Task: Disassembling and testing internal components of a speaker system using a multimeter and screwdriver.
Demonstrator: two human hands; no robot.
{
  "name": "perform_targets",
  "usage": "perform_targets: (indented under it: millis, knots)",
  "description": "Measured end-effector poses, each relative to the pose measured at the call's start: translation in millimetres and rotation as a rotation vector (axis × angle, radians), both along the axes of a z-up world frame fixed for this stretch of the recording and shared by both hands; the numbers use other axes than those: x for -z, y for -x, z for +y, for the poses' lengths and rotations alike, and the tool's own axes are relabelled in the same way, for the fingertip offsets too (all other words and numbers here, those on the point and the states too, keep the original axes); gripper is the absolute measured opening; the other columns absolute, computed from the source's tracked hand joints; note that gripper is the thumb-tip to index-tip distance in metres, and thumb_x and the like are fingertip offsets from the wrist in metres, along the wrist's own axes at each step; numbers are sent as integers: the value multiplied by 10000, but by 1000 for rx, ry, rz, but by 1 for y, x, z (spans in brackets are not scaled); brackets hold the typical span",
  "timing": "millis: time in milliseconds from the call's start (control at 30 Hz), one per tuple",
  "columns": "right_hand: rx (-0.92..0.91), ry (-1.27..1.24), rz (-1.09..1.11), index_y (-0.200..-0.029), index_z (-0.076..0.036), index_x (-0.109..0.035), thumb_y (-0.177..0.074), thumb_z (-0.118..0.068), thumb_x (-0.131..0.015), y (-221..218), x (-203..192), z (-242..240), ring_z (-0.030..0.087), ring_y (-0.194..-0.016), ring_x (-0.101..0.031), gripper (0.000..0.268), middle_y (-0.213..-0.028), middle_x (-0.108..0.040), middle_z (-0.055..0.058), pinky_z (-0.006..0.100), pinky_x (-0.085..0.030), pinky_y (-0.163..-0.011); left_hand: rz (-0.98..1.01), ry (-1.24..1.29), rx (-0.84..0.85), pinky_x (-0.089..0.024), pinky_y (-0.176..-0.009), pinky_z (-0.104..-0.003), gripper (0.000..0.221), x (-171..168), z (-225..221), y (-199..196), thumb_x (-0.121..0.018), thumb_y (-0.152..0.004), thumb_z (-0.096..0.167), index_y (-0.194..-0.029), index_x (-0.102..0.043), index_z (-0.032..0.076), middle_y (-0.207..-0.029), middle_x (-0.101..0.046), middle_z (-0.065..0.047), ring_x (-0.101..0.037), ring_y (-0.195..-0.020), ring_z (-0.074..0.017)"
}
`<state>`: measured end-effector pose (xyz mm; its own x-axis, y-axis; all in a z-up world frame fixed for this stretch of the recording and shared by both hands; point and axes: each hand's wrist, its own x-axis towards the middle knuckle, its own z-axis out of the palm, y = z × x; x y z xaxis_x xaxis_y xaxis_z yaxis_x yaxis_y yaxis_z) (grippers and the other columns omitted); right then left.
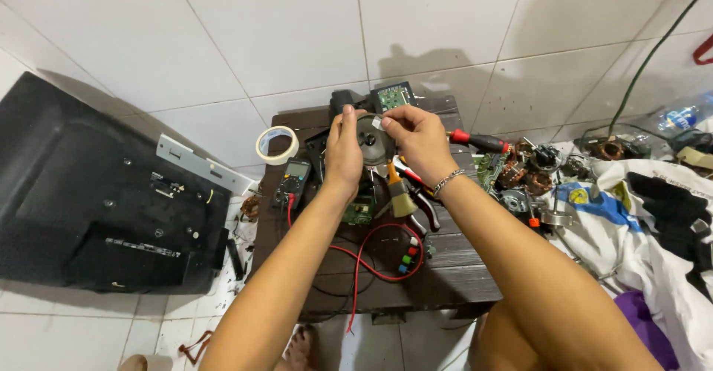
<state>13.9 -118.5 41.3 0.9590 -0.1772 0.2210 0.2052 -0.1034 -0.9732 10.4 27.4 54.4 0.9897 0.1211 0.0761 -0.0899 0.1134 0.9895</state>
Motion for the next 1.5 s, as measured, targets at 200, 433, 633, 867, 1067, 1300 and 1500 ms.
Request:
perform_targets:
  millis: [200, 433, 633, 867, 1067, 1300, 1500]
  knots:
    - [-6, 23, 51, -1053, -62, -786, -937, -106, -721, 10, 0, 1, 112, -568, -643, 140, -741, -696, 85, 222, -589, -468, 145, 182, 130, -614, -810, -453, 516, 16, 16, 5, -524, -1017, 523, -1138, -595, 27, -1097, -639, -135, -655, -1019, -273]
    - [55, 251, -147, -1187, -72, -730, -967, -35, -664, 24, -13, 0, 219, -774, -707, 232, -961, -752, 158, 346, -599, -640, 153, 9, 43, -430, -1115, -469, 603, 2, 13, 18, -497, -1019, 531, -1273, -631, 1, -1317, -624, -178, -548, -1308, -296]
    - [156, 666, -514, -1076, -167, -782, -916, -35, -738, 28, -17, 5, 229, -745, -722, 212, -877, -731, 35, 334, -573, -602, 190, 46, 31, -359, -1164, -473, 680, -31, 8, 35, -506, -992, 552, -1375, -571, -6, -1439, -560, -185, -480, -1390, -339]
    - [276, 910, -625, -1068, -220, -769, -921, -115, -745, 14, -1, -5, 249, -817, -724, 181, -900, -713, 8, 352, -579, -664, 183, -48, 4, -399, -1127, -457, 625, -23, 0, 27, -492, -979, 594, -1315, -649, 92, -1387, -622, -122, -509, -1370, -306]
    - [107, 516, -269, -1148, -58, -716, -960, -78, -725, 18, -12, -3, 344, -784, -729, 189, -893, -750, 181, 420, -580, -569, 188, -106, 35, -418, -1097, -472, 593, -10, 3, 15, -506, -974, 589, -1280, -685, 113, -1315, -669, -144, -541, -1330, -367]
    - [-28, 189, 199, -1070, 24, -723, -940, -95, -718, -2, 18, -10, 221, -594, -679, 176, -815, -704, 174, 310, -613, -449, 135, -485, 74, -498, -1009, -482, 527, 33, 54, -28, -550, -950, 566, -1311, -641, 192, -1180, -732, -117, -643, -1199, -347]
    - [-44, 363, 383, -1053, 52, -751, -899, -96, -739, 0, 42, -7, 292, -619, -719, 214, -870, -734, 242, 345, -622, -439, -119, -1005, -249, -509, -965, -511, 343, 78, 159, -68, -596, -963, 183, -1293, -638, 99, -1158, -694, -143, -618, -1151, -376]
